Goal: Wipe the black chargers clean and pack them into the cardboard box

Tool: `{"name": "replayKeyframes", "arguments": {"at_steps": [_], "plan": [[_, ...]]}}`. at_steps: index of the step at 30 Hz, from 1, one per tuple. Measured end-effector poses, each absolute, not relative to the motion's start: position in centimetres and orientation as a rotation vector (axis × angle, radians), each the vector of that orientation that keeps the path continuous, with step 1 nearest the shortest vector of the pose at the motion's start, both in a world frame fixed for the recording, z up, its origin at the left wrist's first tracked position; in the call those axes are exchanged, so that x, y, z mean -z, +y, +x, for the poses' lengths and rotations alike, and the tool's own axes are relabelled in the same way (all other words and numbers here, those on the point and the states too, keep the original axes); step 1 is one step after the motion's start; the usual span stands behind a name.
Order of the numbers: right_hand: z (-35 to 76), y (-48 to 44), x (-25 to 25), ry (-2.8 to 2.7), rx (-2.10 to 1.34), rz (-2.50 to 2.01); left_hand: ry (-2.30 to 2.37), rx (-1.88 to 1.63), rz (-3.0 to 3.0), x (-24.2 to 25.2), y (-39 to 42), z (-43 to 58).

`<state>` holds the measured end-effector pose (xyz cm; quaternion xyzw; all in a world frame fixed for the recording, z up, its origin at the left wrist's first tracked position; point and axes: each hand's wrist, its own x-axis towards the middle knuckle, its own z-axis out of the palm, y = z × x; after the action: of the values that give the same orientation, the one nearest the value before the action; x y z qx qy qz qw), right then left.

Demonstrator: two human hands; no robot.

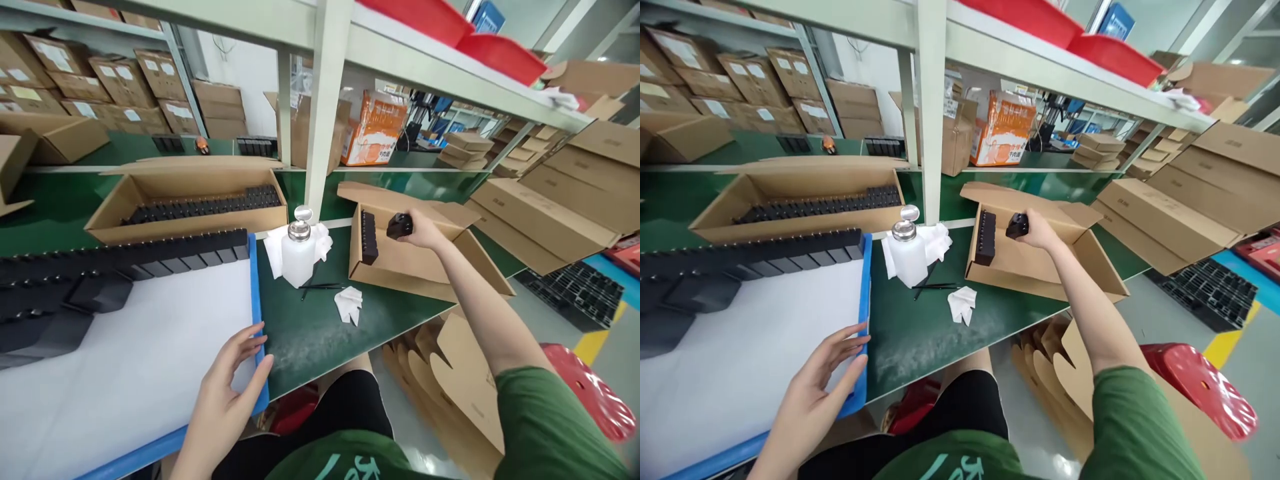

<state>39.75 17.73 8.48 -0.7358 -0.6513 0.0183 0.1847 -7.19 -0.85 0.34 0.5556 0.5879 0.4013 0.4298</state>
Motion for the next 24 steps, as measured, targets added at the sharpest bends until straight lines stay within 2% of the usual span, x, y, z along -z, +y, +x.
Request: {"name": "replayKeyframes", "arguments": {"at_steps": [6,15,19,24], "plan": [[39.5,23.4,-4.0,-1.823,-0.116,-2.142,1.566,-1.07,1.497,0.2,-1.3,-6.8],[40.3,22.6,-0.6,-1.865,-0.026,-2.051,1.501,-1.109,1.972,1.7,-0.7,-7.5],[39.3,22.2,-0.9,-1.932,0.035,-1.912,1.482,-1.127,2.063,1.7,-1.0,-7.2],[37.9,21.2,-4.0,-1.898,0.124,-1.663,1.337,-1.153,1.996,0.5,-1.5,-6.6]]}}
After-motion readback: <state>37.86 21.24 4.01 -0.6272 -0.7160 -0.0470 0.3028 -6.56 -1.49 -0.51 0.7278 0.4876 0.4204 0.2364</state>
